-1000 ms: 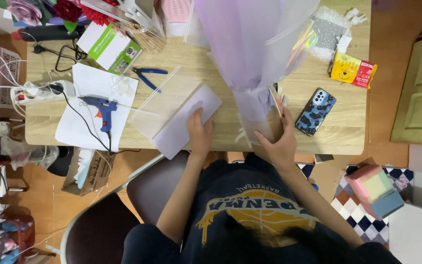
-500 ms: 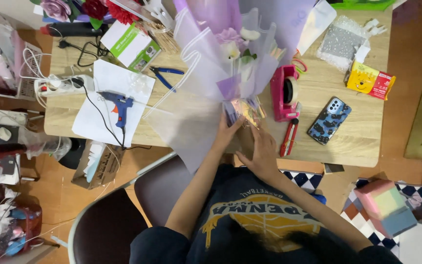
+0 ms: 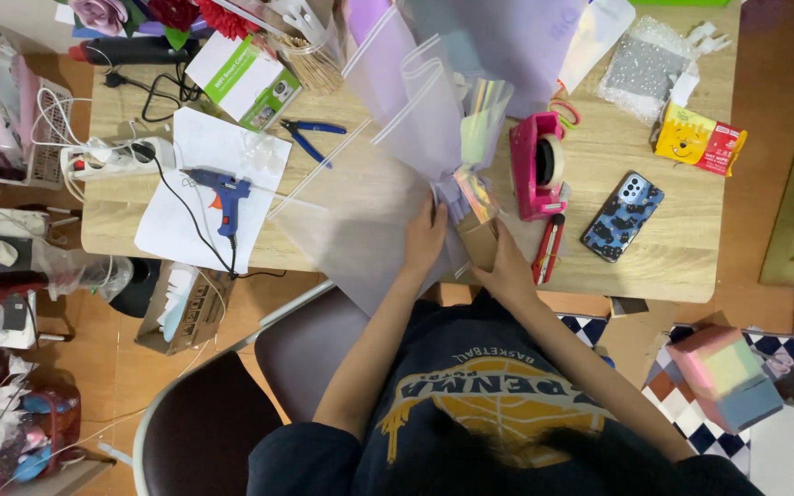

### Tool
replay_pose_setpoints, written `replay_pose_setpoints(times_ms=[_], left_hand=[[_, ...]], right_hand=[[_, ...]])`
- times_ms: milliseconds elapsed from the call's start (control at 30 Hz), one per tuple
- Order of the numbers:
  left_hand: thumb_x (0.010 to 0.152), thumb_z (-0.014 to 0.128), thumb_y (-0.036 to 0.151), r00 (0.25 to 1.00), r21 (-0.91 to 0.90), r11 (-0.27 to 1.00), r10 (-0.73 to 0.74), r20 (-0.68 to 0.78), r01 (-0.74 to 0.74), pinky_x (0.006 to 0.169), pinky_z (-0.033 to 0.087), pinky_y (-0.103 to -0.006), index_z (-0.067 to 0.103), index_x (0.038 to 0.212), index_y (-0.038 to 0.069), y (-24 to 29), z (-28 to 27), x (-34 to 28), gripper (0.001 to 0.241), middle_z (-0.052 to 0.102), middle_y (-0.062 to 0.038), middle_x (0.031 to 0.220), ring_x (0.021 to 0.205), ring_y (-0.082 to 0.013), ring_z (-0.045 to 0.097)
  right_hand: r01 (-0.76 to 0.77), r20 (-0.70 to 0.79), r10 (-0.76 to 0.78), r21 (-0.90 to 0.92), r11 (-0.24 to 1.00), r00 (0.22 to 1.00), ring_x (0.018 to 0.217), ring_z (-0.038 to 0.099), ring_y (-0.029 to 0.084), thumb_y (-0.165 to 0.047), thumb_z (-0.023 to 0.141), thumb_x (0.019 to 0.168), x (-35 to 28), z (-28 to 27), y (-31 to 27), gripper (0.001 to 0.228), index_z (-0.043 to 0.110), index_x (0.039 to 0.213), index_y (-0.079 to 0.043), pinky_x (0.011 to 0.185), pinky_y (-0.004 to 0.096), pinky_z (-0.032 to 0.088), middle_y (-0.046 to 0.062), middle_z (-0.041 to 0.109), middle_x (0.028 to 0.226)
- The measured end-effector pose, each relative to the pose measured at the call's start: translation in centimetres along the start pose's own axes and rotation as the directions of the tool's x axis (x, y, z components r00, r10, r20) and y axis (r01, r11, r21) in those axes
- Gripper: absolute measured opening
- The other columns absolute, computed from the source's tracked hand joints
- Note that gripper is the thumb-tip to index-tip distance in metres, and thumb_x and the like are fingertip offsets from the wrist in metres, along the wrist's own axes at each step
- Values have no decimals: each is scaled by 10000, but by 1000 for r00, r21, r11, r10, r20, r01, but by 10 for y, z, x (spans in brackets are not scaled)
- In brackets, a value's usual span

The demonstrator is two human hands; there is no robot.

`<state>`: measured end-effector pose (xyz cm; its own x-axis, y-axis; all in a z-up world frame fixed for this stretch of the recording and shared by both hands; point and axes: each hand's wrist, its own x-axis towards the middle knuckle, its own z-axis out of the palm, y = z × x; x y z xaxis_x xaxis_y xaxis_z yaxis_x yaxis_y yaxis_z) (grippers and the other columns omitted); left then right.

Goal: The person wraps a flower bouquet with multiple layers of translucent purple and white paper. They fold and tuck the paper around the stems, then secure the layers with clear tape from a dispenser.

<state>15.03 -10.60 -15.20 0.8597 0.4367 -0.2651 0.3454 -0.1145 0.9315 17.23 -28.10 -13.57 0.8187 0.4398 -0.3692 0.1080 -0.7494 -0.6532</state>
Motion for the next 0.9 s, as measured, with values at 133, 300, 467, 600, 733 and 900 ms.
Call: replay_pose_setpoints(times_ms=[133, 300, 467, 600, 733, 900], left_hand=[[1093, 457, 397, 990, 91, 996, 6, -138, 6, 983, 554, -488, 524, 1470, -36, 6, 1, 6, 579, 640, -292, 1333, 1239, -408, 625], [1120, 408, 330, 969, 215, 977, 67, -237, -15, 922, 573, -491, 631, 1397, 39, 5, 5, 4, 460, 728, -232, 1200, 1118, -375, 706], [1121, 416, 274, 935, 315, 938, 235, -266, -146, 779, 605, -442, 674, 1327, 51, -14, 13, 10, 399, 760, -205, 1101, 974, -352, 753], [1096, 485, 219, 874, 526, 820, 408, -265, -223, 662, 607, -387, 703, 1240, 84, -41, 20, 23, 295, 782, -164, 954, 822, -287, 777], [1088, 467, 230, 885, 413, 873, 385, -261, -258, 667, 601, -450, 675, 1219, 83, -20, 10, 13, 286, 772, -182, 919, 828, -334, 768], [1128, 448, 314, 964, -129, 978, 133, -230, -166, 896, 570, -472, 666, 1193, 34, -18, 4, 18, 360, 743, -202, 1082, 1075, -375, 708]], right_hand=[[12, -32, -15, -79, 997, 999, 1449, 418, 395, -261, 765, 855, -12, -1, -13, 980, 187, 1631, -106, 1183, 509, 368, 197, 380, 1609], [-54, -76, 45, -132, 990, 996, 1422, 454, 380, -341, 719, 895, -22, 7, -16, 928, 193, 1638, -159, 1157, 536, 403, 149, 385, 1620], [-78, -90, 67, -117, 990, 994, 1397, 487, 378, -391, 713, 873, -29, 2, -16, 936, 215, 1640, -192, 1154, 504, 404, 136, 414, 1605], [-84, -110, 70, -125, 989, 991, 1366, 524, 371, -427, 718, 863, -32, -5, -14, 922, 251, 1630, -217, 1128, 490, 429, 132, 461, 1573], [-92, -131, 72, -152, 984, 989, 1357, 534, 375, -439, 722, 847, -33, -3, -9, 939, 248, 1628, -226, 1126, 497, 433, 146, 471, 1561], [-164, -143, 160, -21, 986, 977, 1351, 533, 401, -475, 758, 805, -37, -12, -14, 965, 288, 1626, -281, 1147, 513, 411, 179, 528, 1512]])
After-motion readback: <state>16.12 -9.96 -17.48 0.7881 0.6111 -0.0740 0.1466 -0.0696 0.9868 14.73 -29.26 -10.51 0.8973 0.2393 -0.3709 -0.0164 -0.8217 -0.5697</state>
